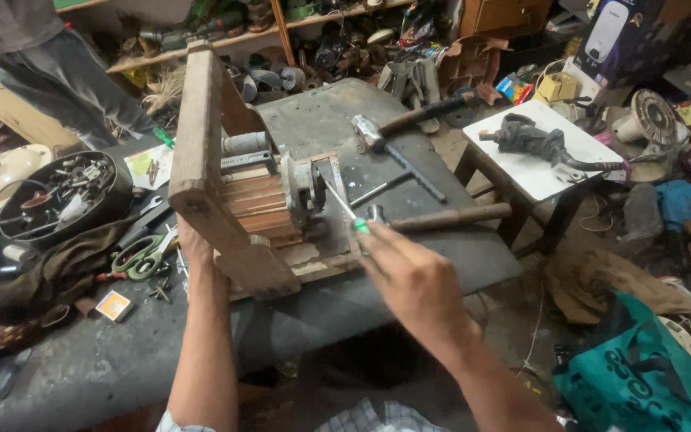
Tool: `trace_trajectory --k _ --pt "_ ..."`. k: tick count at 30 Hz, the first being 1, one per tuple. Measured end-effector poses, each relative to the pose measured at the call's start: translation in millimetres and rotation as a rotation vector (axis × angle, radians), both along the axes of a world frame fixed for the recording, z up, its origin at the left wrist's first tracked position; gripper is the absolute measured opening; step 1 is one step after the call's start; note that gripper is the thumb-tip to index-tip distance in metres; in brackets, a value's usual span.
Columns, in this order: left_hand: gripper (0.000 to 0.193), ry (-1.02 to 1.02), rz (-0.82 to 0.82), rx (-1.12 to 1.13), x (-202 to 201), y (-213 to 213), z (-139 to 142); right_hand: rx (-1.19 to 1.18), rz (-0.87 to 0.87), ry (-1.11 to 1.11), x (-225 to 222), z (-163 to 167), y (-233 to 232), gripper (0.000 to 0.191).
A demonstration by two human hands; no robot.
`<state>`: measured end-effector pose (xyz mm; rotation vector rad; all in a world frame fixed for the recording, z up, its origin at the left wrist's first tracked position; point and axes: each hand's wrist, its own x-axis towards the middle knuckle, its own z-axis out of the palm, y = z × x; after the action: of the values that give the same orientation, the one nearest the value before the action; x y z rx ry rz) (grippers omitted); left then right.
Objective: The person works on an electrical motor stator clamped in a wooden jig, using a screwdriver to adjust internal components. They repeatedly rotate the jig and probe the rotor area while a coworker briefly assists by holding a metal cup over the assembly.
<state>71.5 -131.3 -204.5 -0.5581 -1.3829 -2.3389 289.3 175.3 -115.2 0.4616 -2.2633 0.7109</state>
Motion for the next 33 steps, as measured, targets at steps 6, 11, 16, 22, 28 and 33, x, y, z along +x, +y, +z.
trace_trajectory --k 6,11,16,22,28,33 --pt "0.029 0.138 0.495 -0.496 -11.1 -8.0 -10.2 -0.147 0.014 -0.081 8.1 -11.2 14.8 0.035" --pt "0.034 -0.075 0.141 0.068 -8.6 -0.9 -3.4 -0.198 0.021 -0.133 -10.2 -6.7 16.1 0.035" --pt "0.055 -0.088 0.052 0.146 14.5 4.1 8.6 0.049 -0.051 -0.058 -7.1 -8.3 -2.2 0.034" --pt "0.068 -0.067 0.010 0.163 7.7 1.5 5.0 0.125 -0.062 -0.012 4.9 -3.5 -17.2 0.032" --pt "0.076 -0.136 0.065 0.128 0.0 -9.5 -14.5 0.403 -0.016 0.048 4.2 3.4 -13.6 0.033" --pt "0.073 0.081 0.085 -0.035 -8.4 -10.2 -18.5 0.553 0.068 0.092 -2.5 1.3 -47.0 0.024"
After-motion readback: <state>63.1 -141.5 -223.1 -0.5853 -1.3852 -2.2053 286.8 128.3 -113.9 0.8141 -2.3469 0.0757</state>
